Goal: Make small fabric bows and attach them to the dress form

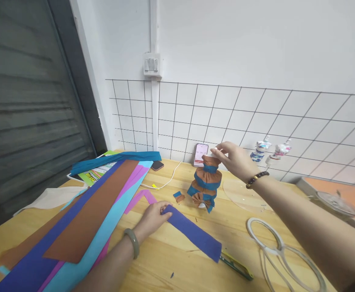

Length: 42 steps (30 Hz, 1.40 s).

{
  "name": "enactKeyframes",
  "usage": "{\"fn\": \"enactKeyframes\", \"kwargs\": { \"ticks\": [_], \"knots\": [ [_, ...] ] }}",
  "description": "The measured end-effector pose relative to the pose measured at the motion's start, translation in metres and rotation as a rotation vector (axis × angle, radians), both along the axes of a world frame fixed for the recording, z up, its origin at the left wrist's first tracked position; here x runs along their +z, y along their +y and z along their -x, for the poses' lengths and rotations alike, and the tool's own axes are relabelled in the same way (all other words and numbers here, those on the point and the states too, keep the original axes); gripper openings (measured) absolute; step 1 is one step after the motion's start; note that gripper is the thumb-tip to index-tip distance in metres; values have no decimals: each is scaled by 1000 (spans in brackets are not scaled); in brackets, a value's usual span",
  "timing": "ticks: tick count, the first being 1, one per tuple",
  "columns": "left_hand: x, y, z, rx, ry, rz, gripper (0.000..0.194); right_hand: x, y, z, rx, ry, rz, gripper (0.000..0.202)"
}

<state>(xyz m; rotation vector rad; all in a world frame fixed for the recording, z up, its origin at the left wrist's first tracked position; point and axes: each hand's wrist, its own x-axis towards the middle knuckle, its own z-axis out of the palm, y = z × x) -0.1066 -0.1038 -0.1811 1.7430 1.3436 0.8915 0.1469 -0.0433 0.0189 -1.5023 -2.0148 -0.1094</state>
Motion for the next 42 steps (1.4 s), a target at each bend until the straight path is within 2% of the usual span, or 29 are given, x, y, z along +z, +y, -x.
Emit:
{"fn": "enactKeyframes", "kwargs": {
  "ticks": [21,28,42],
  "knots": [
    [5,-2,0,10,7,13,28,-15,6,5,-17,93,25,32],
    [5,-2,0,15,9,24,27,-16,6,6,-16,121,20,31],
    [5,-1,0,18,11,26,27,-20,20,-5,-27,160,6,31]
  ]
}}
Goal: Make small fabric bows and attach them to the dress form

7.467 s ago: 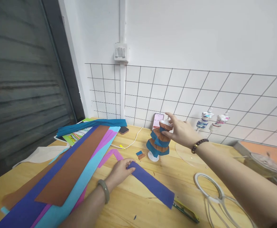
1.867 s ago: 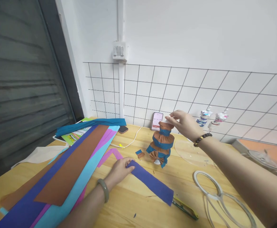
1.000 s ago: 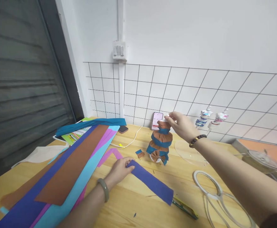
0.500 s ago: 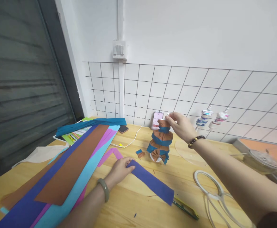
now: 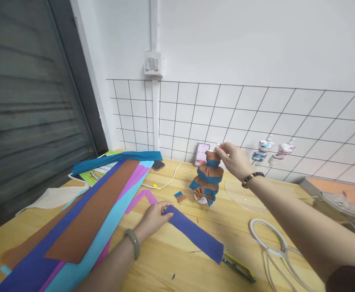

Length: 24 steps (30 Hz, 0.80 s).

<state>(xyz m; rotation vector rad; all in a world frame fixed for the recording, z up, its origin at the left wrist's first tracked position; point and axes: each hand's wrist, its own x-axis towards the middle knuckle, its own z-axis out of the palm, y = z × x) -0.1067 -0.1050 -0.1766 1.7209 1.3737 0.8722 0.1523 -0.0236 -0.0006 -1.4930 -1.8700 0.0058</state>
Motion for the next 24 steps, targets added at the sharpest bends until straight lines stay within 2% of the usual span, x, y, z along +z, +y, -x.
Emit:
{"fn": "enactKeyframes", "kwargs": {
  "ticks": [18,21,24],
  "knots": [
    [-1,0,0,-2,29,-23,28,-2,-9,2,-10,192,-31,38],
    [-1,0,1,-5,47,-40,25,-11,-18,-8,-50,278,-65,40],
    [-3,0,3,-8,71,-61,20,-35,-37,-18,-80,365,-32,40]
  ]
}}
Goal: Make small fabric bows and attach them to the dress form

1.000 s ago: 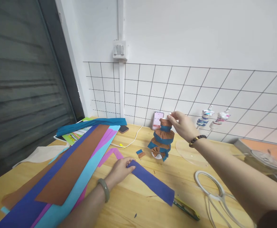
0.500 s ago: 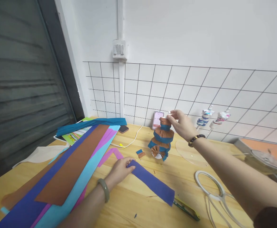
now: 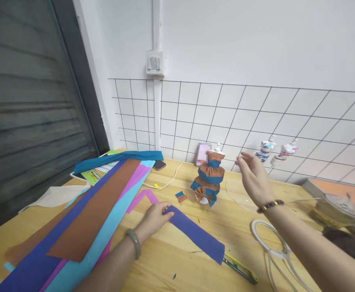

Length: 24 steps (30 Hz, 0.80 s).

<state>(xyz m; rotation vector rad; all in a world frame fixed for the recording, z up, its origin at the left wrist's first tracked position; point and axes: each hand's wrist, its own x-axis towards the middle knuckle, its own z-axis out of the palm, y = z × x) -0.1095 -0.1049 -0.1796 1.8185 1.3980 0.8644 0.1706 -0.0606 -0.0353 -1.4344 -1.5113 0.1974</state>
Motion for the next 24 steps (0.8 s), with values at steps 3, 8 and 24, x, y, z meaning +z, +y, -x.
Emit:
{"fn": "enactKeyframes", "kwargs": {
  "ticks": [3,8,24],
  "knots": [
    [-2,0,1,-5,13,-12,21,-36,-30,-4,42,19,115,35],
    [-1,0,2,-27,15,-11,22,-92,-77,11,270,-131,348,23],
    [23,-4,27,126,247,-141,38,-124,-5,116,401,-984,170,30]
  ]
}}
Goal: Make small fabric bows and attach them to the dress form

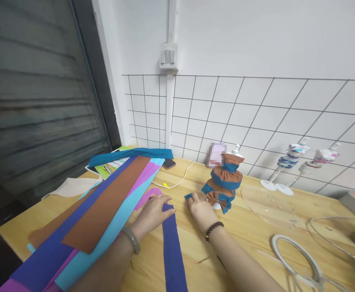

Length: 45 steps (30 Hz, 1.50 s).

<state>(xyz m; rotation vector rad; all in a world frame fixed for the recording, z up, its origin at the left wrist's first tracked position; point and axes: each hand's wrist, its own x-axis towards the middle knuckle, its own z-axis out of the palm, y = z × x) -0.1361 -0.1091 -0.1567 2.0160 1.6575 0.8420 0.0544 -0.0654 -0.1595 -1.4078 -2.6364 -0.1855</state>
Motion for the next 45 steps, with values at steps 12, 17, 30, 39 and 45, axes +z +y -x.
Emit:
{"fn": "enactKeyframes", "kwargs": {
  "ticks": [12,17,30,39,45],
  "knots": [
    [-11,4,-12,-9,-50,-127,29,-1,-1,-3,-82,-11,23,28],
    [-16,6,-12,-25,-41,-114,28,-3,9,9,-124,-13,51,22],
    [-19,6,-12,-71,12,-96,26,-13,8,13,-267,111,-26,19],
    [-16,5,-12,-73,56,-90,26,-13,13,14,-250,64,-62,20],
    [-14,3,-12,-71,72,-86,26,-11,5,19,-247,52,-79,23]
  ]
}}
